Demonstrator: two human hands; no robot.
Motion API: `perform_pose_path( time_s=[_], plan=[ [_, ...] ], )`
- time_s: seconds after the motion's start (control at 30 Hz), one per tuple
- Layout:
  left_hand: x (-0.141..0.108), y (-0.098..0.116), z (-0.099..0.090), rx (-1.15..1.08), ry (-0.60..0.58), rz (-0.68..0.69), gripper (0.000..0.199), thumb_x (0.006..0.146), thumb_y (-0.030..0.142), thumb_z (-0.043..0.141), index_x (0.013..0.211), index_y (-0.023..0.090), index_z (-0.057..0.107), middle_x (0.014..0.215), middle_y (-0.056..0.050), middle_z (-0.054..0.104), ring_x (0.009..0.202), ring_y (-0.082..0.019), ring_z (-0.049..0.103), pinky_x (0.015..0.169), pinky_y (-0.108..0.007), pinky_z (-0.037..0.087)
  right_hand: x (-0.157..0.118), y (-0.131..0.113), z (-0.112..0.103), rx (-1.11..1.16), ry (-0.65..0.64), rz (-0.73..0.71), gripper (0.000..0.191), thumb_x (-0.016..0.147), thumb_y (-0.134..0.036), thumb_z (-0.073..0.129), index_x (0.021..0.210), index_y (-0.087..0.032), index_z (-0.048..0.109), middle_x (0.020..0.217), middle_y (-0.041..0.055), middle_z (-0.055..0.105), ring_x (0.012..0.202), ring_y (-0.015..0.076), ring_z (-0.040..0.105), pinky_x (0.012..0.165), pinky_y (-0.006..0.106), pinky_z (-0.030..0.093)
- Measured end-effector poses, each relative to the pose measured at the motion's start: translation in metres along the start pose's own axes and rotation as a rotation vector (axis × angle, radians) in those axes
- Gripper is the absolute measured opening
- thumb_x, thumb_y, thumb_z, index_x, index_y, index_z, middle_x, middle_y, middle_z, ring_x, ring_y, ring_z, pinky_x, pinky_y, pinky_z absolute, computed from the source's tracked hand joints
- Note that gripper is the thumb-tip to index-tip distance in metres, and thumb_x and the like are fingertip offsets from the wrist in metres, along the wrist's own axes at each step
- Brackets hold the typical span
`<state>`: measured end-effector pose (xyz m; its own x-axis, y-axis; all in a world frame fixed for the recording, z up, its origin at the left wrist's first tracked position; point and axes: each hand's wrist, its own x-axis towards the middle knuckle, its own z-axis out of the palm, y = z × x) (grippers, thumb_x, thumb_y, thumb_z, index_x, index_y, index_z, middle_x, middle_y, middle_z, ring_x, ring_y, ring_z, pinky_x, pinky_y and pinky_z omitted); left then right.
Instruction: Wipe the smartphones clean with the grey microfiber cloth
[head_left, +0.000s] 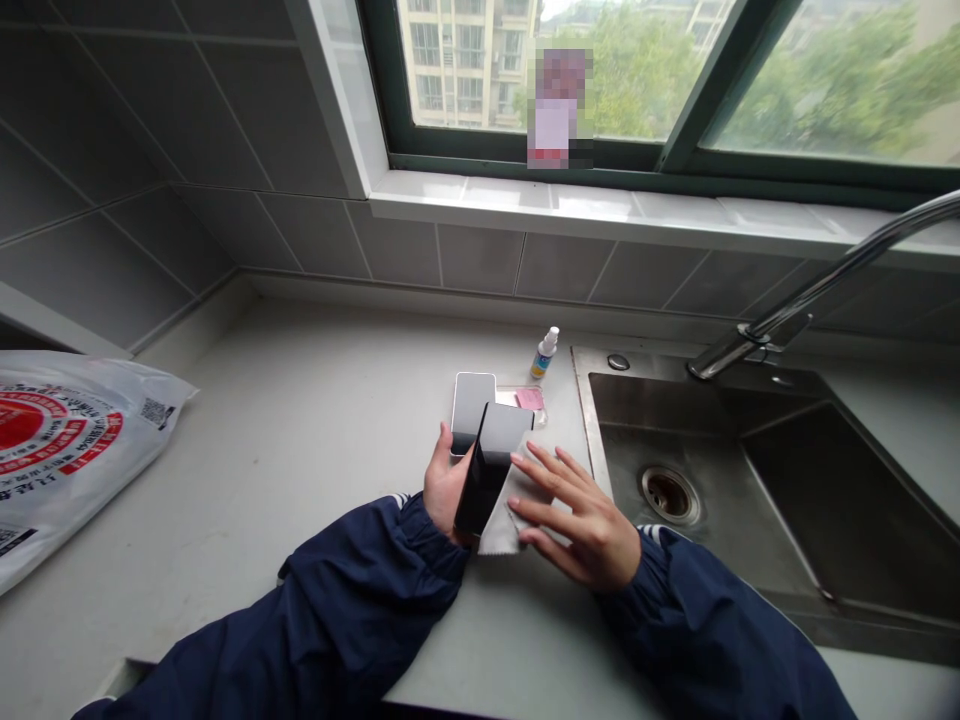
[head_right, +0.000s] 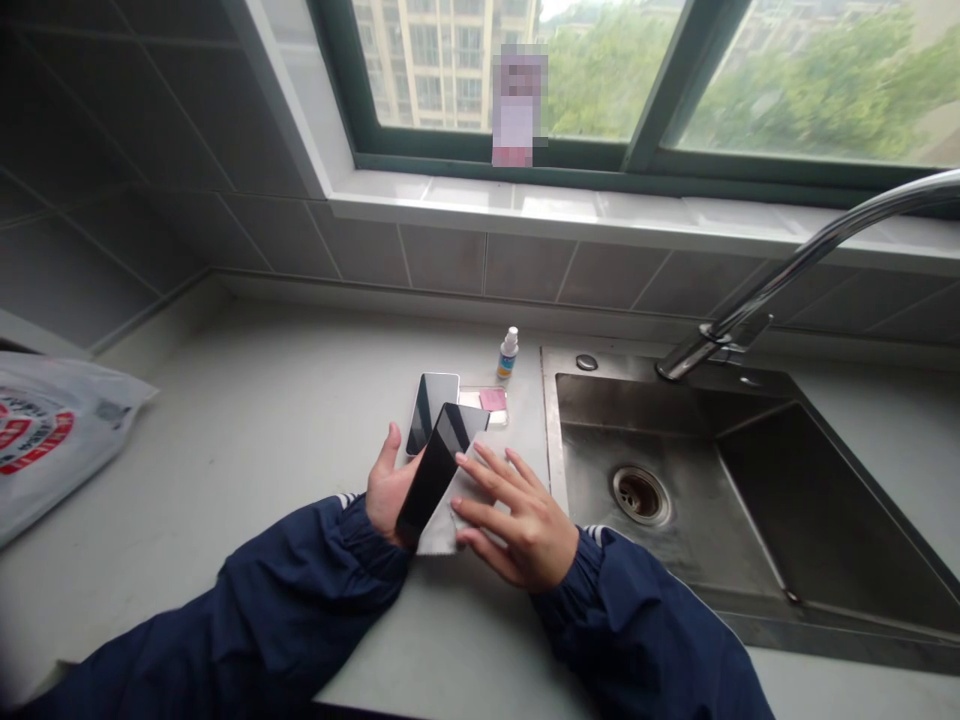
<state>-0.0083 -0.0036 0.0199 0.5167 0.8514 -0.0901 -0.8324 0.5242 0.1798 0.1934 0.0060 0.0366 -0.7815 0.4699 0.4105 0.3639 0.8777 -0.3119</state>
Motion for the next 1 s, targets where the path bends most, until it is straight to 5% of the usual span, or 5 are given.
perform_pose_path(
  time_s=[0.23,0.4,0.67,0.83,1.0],
  plan=[
    [-0.002,0.007,-0.009,-0.014,-0.069,-0.143,0.081,0.085,0.077,0.019,0.151,0.030,0.026,0.144,-0.014,0.049,0.126,-0.039,0.050,0.104,-0.064,0.030,-0.006,0.021,0.010,0.035,0.090,0.214,0.039,0.096,-0.025,0.049,0.134,-0.023,0.057,0.154,0.0085,0.036,0.145,0.0307,0.026,0.112,0.054,0.035],
    [-0.003,0.007,-0.009,-0.008,-0.108,-0.179,0.086,0.083,0.079,0.016,0.152,0.028,0.022,0.147,-0.016,0.045,0.130,-0.039,0.046,0.106,-0.065,0.027,-0.007,0.020,0.015,-0.002,0.093,0.324,0.041,0.097,-0.028,0.047,0.137,-0.024,0.054,0.158,0.0078,0.026,0.147,0.0327,0.017,0.112,0.059,0.030],
    [0.001,0.000,-0.001,0.034,0.051,-0.032,0.086,0.086,0.076,0.023,0.149,0.018,0.032,0.140,-0.019,0.051,0.124,-0.038,0.052,0.106,-0.056,0.032,-0.004,-0.001,0.012,-0.016,-0.049,0.134,0.045,0.098,-0.029,0.046,0.141,-0.016,0.047,0.158,0.0136,0.026,0.148,0.0333,0.011,0.115,0.059,0.023],
    [0.000,-0.002,0.002,0.078,0.032,-0.039,0.090,0.085,0.077,0.022,0.150,0.015,0.029,0.140,-0.022,0.051,0.124,-0.037,0.053,0.108,-0.055,0.031,-0.001,-0.025,0.017,-0.019,-0.132,-0.043,0.050,0.095,-0.040,0.053,0.141,-0.020,0.049,0.156,0.0125,0.030,0.147,0.0353,0.015,0.116,0.062,0.014],
    [-0.001,-0.006,0.006,0.089,0.030,-0.005,0.088,0.085,0.076,0.020,0.151,0.018,0.026,0.142,-0.021,0.050,0.124,-0.036,0.053,0.109,-0.055,0.030,-0.001,-0.021,0.018,-0.057,-0.105,0.009,0.048,0.094,-0.043,0.055,0.138,-0.024,0.052,0.157,0.0127,0.027,0.146,0.0361,0.018,0.115,0.063,0.015]
  ],
)
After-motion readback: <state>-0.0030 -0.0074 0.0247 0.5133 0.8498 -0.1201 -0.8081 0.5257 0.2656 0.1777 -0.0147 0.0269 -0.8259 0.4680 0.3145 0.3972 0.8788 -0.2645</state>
